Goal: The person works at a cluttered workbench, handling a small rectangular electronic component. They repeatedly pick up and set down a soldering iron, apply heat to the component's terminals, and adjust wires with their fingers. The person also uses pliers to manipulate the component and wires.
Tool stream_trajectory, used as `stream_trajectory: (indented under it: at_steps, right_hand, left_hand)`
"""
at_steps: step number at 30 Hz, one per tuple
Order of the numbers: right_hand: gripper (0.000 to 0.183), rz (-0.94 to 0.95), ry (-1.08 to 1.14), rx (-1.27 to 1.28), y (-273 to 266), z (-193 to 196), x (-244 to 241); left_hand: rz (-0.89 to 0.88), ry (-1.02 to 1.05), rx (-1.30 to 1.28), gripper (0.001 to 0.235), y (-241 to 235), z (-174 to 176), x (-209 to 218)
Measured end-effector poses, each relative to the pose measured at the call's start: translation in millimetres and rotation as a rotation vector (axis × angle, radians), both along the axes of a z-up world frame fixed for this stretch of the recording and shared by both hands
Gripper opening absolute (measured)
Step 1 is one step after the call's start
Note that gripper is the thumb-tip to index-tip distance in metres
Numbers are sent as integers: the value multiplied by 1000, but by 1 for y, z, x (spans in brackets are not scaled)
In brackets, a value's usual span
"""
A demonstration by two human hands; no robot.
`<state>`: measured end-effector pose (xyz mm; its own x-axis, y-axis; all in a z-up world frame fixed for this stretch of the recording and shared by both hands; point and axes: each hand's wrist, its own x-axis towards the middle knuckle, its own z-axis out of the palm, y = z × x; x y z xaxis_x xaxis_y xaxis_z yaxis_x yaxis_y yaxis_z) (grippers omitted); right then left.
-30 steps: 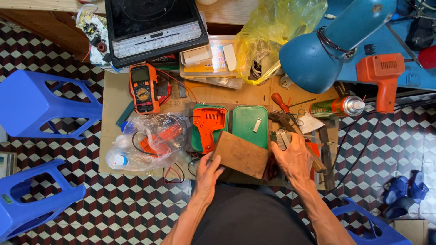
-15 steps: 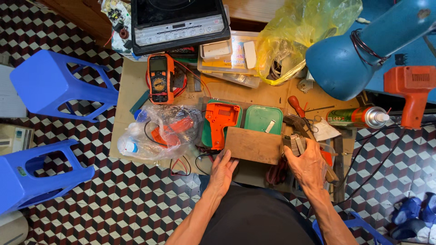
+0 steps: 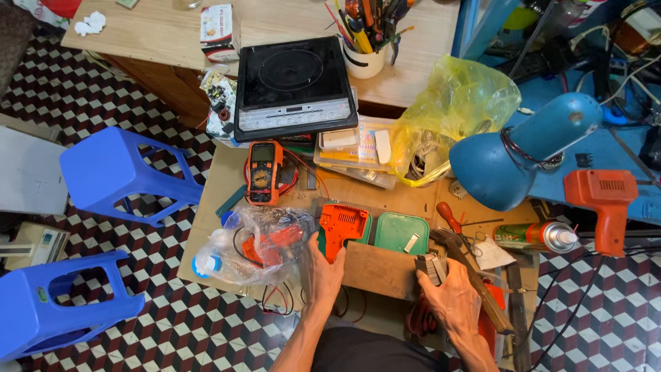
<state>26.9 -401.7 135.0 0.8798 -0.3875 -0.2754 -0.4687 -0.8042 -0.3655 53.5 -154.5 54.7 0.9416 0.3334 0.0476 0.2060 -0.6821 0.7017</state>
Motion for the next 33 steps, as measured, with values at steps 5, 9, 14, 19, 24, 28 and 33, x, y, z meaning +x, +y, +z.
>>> stream_trajectory:
  at_steps: [5,9,14,19,24,28,33]
  right_hand:
    - [65,66,-108,-33,7,2,5]
    - [56,4,-24,39,11,-3,5]
    - [58,145,-110,-32,14,-6,9]
    - [57,163,-92,-28,16,-7,15]
    - [58,193,-139,-40,19,-4,20]
    - [55,177,-113,-26,15,-3,21]
    - [52,216,-171,-79,16,-9,17]
  left_hand:
    - [-5,220,-72,85,-4,-15,35]
    - [91,291,-166,70,0,-53,37]
    - [223,238,-377,47,9,-90,36]
    - [228,64,-503,29,17,-91,22]
    - [306,31,-545,29,69,-78,-19]
    - [459,75,-497,30,125,-91,-43]
    - [571,60,-179,24,166,-129,-36]
